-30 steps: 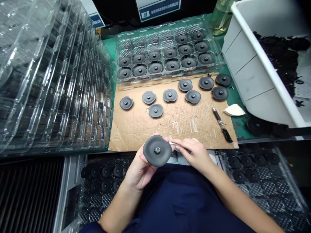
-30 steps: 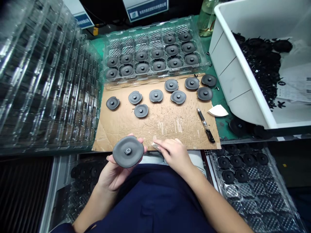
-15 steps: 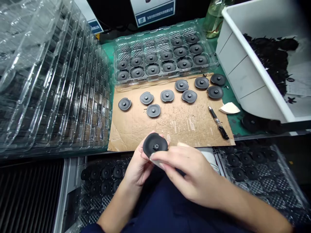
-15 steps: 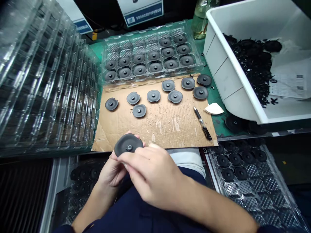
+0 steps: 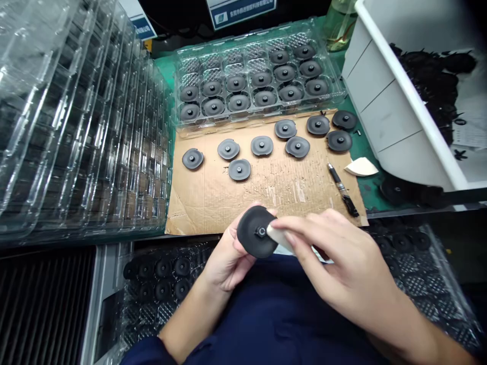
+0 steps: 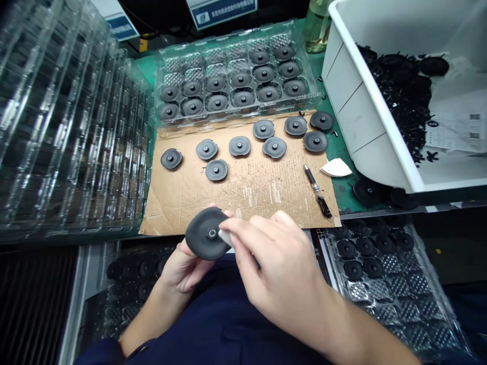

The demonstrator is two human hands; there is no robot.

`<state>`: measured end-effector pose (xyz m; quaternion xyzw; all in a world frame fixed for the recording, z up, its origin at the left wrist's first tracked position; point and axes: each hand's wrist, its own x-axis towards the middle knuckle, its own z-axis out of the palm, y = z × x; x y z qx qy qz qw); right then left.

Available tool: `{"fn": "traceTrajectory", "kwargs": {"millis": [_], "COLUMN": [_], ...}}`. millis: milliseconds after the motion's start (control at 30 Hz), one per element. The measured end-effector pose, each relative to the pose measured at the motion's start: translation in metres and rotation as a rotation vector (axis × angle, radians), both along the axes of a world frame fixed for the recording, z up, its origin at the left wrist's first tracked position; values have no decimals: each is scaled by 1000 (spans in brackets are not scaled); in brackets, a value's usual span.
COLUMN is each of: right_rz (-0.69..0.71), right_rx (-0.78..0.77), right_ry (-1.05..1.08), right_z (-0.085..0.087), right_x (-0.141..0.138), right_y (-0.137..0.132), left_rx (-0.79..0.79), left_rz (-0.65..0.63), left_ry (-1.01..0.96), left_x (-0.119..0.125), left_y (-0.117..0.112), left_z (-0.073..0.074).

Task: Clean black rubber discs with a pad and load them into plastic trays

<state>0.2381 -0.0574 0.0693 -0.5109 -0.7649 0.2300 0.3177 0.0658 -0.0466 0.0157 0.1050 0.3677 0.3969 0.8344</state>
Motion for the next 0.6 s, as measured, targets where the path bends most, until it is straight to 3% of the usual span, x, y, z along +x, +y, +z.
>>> {"fn": "traceTrajectory", "kwargs": {"millis": [67, 100, 233, 300, 367, 500, 600], "right_rz": [-15, 43, 630, 782, 656, 209, 107], "right_rx": [95, 139, 164, 134, 153, 38, -123], "right_ry": [-75, -84, 80, 104, 36, 2, 49], "right_z": [1, 1, -2, -8, -19, -60, -101], "right_x": [-2, -4, -6, -4, 1, 14, 22], "right_y": [10, 18, 59, 74, 80, 63, 44], "left_rx": [-8, -16, -59, -107, -155, -203, -218], "left_rz": [9, -18, -268, -332, -328, -253, -235], "left_ry": [-43, -70, -181, -247, -317, -426, -414], "left_x": [3, 4, 2, 0, -2, -4, -5], "left_y": [2, 3, 4, 4, 4, 6, 11], "left_z": [4, 7, 12, 7, -1, -8, -7]}}
